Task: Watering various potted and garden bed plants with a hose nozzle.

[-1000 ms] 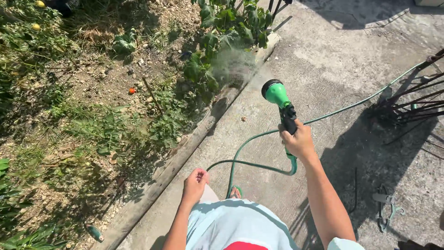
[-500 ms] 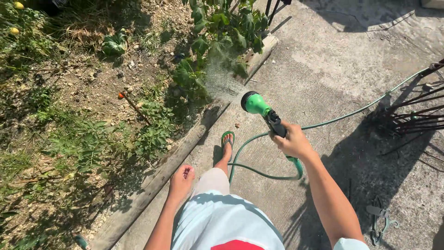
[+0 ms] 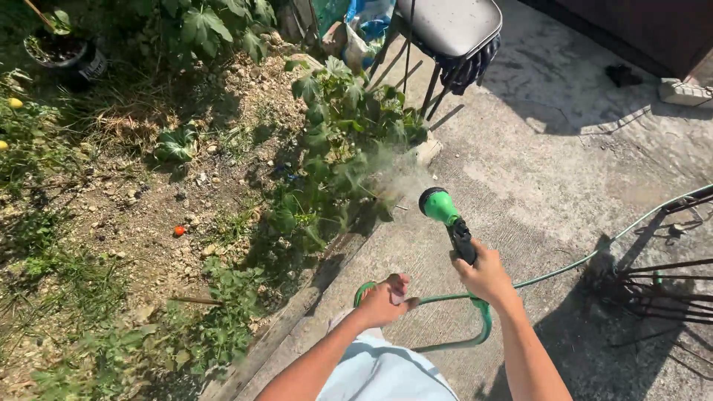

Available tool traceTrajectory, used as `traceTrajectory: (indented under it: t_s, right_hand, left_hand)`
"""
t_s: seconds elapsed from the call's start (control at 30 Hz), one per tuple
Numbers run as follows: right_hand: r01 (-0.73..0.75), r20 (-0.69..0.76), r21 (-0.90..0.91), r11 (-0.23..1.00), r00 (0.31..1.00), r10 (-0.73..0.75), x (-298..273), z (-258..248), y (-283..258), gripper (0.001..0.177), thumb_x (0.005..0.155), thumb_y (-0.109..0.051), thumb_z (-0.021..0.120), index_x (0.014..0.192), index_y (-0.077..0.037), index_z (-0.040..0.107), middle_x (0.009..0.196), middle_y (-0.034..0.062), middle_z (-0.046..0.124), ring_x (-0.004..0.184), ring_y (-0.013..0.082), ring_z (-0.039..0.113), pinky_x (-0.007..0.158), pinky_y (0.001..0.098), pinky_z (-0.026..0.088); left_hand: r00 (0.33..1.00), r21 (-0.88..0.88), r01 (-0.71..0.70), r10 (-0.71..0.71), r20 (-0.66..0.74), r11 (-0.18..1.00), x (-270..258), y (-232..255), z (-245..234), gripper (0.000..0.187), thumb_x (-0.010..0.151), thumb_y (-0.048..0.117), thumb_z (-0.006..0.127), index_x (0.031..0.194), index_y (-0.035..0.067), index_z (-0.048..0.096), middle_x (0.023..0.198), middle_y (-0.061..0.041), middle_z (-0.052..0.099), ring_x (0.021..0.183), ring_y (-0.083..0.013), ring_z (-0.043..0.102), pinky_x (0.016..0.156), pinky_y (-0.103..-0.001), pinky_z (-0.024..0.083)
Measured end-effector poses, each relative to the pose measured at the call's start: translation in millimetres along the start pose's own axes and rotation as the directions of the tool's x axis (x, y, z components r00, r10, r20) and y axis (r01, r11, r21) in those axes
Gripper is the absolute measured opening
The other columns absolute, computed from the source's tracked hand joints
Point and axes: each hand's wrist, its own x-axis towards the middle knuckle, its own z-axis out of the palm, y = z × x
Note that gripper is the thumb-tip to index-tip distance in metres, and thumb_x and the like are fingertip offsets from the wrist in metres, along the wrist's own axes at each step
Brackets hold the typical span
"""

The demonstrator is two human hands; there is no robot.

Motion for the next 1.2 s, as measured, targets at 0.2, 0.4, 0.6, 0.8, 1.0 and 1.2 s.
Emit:
traceTrajectory:
  t_s: [0.2, 0.4, 0.6, 0.8, 1.0, 1.2]
  right_hand:
    - [0.115, 0.012, 0.18, 0.977, 0.993, -0.119, 99, 16, -18, 0.019, 0.079, -0.013, 0.068, 0.095, -0.002, 0.07, 0.065, 0.0085, 0.068, 0.056, 0.0148, 0.065, 0.054, 0.0344, 0.054]
    - [0.489, -0.042, 0.317, 0.813, 0.863, -0.503, 172, 9, -95, 0.014, 0.079, -0.01, 0.065, 0.089, -0.002, 0.07, 0.067, 0.0045, 0.068, 0.059, 0.0124, 0.065, 0.057, 0.0304, 0.054]
    - [0.608, -0.08, 0.426, 0.67, 0.763, -0.641, 235, -44, -175, 0.011, 0.087, -0.009, 0.063, 0.091, 0.0, 0.065, 0.069, 0.0029, 0.062, 0.06, 0.0114, 0.056, 0.056, 0.0297, 0.047]
    - [0.663, -0.042, 0.522, 0.537, 0.649, -0.76, 315, -105, -180, 0.015, 0.082, -0.01, 0.06, 0.092, 0.0, 0.064, 0.077, 0.0028, 0.067, 0.067, 0.0089, 0.062, 0.062, 0.0276, 0.054]
    - [0.853, -0.101, 0.366, 0.372, 0.433, -0.896, 382, -210, -211, 0.015, 0.084, -0.013, 0.062, 0.09, -0.001, 0.066, 0.075, 0.0026, 0.069, 0.068, 0.0108, 0.067, 0.065, 0.0274, 0.055]
    - [0.813, -0.054, 0.28, 0.51, 0.544, -0.837, 403, -251, -192, 0.013, 0.086, -0.015, 0.065, 0.086, -0.002, 0.069, 0.069, 0.0023, 0.068, 0.062, 0.011, 0.066, 0.059, 0.0279, 0.052]
  left_hand:
    - [0.953, -0.178, -0.174, 0.211, 0.217, 0.968, 66, 75, 33, 0.091, 0.08, 0.046, 0.084, 0.145, 0.005, 0.037, 0.128, -0.01, 0.056, 0.124, -0.0212, 0.057, 0.103, -0.036, 0.049]
    - [0.994, -0.051, -0.057, 0.062, 0.094, 0.997, 127, 56, 11, 0.074, 0.087, 0.047, 0.074, 0.144, 0.01, 0.045, 0.127, -0.015, 0.065, 0.118, -0.0301, 0.064, 0.099, -0.041, 0.05]
    - [0.992, 0.081, 0.102, -0.095, -0.088, 0.991, 203, -8, 20, 0.055, 0.102, 0.047, 0.06, 0.138, 0.008, 0.049, 0.108, -0.024, 0.07, 0.103, -0.0419, 0.066, 0.085, -0.048, 0.051]
    - [0.856, 0.036, 0.147, -0.108, -0.506, 0.988, 366, 52, 37, 0.036, 0.106, 0.041, 0.054, 0.117, 0.007, 0.052, 0.088, -0.025, 0.068, 0.083, -0.0452, 0.065, 0.069, -0.053, 0.048]
    - [0.755, -0.065, -0.063, 0.005, -0.656, 0.996, 487, 177, 71, 0.028, 0.102, 0.033, 0.05, 0.114, 0.008, 0.053, 0.095, -0.02, 0.07, 0.086, -0.0412, 0.069, 0.07, -0.053, 0.05]
    - [0.844, 0.218, 0.057, 0.069, -0.532, 0.974, 514, 164, 141, 0.043, 0.108, 0.043, 0.047, 0.125, 0.003, 0.049, 0.118, -0.029, 0.061, 0.098, -0.0466, 0.065, 0.081, -0.055, 0.051]
